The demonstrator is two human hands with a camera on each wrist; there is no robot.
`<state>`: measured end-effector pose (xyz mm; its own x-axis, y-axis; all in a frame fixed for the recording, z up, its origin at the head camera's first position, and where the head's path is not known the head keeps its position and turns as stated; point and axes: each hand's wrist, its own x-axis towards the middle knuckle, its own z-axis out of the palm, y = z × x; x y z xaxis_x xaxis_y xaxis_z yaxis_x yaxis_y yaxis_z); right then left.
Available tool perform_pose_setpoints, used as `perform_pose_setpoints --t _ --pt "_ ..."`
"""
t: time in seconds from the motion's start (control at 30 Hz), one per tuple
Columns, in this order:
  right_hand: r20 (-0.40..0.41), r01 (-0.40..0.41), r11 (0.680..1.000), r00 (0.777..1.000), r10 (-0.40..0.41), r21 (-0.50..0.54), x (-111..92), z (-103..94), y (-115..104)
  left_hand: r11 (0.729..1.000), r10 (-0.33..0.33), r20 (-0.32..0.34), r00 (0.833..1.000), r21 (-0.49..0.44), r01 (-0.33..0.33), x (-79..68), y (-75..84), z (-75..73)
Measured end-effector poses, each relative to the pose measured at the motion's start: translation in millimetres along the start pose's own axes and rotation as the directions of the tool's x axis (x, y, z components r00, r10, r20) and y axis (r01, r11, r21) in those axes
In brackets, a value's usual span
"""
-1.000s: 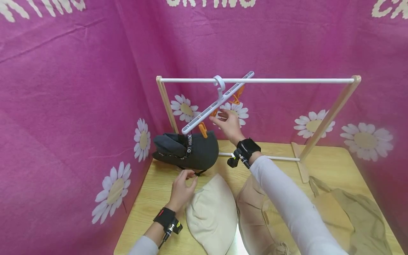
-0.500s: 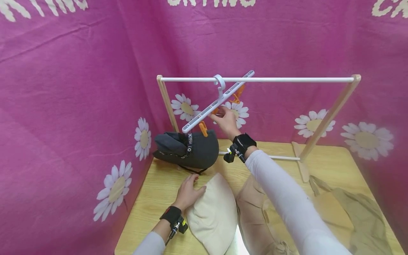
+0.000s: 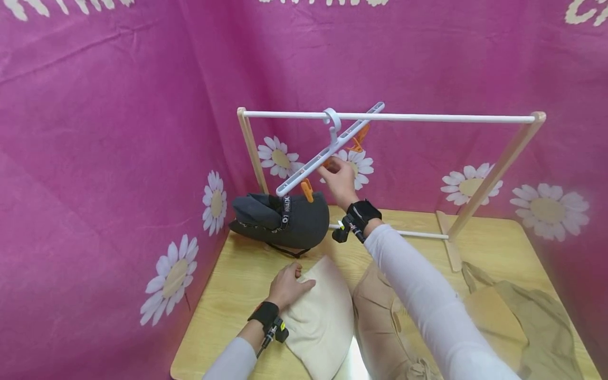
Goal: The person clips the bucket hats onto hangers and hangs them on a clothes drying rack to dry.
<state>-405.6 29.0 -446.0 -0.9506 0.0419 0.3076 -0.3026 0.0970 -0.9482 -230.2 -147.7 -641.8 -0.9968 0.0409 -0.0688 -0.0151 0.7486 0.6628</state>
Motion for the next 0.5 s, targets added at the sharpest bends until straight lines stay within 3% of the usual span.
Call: perform_pose_setpoints --t 0.13,0.27,0.33,0.5 --pt "-0.015 -0.009 1.0 1.0 0.009 0.027 0 -0.4 0 1.0 0.007 0.006 1.0 0.03 -0.007 5.8 -3.5 2.6" --pt "-0.013 -0.005 1.0 1.0 0.005 0.018 -2 -1.5 -2 1.0 -0.005 0.06 0.998 0.031 0.003 7.7 -2.4 1.5" --pt "-0.009 -0.002 1.0 1.0 0.002 0.005 -8 -3.0 -14 1.0 -0.014 0.086 0.996 0.024 0.012 7.1 -0.1 0.0" --pt "-0.011 0.031 0.999 0.999 -0.032 -0.014 -7 -3.8 -11 1.0 -0.027 0.122 0.992 0.004 0.027 8.1 -1.0 0.7"
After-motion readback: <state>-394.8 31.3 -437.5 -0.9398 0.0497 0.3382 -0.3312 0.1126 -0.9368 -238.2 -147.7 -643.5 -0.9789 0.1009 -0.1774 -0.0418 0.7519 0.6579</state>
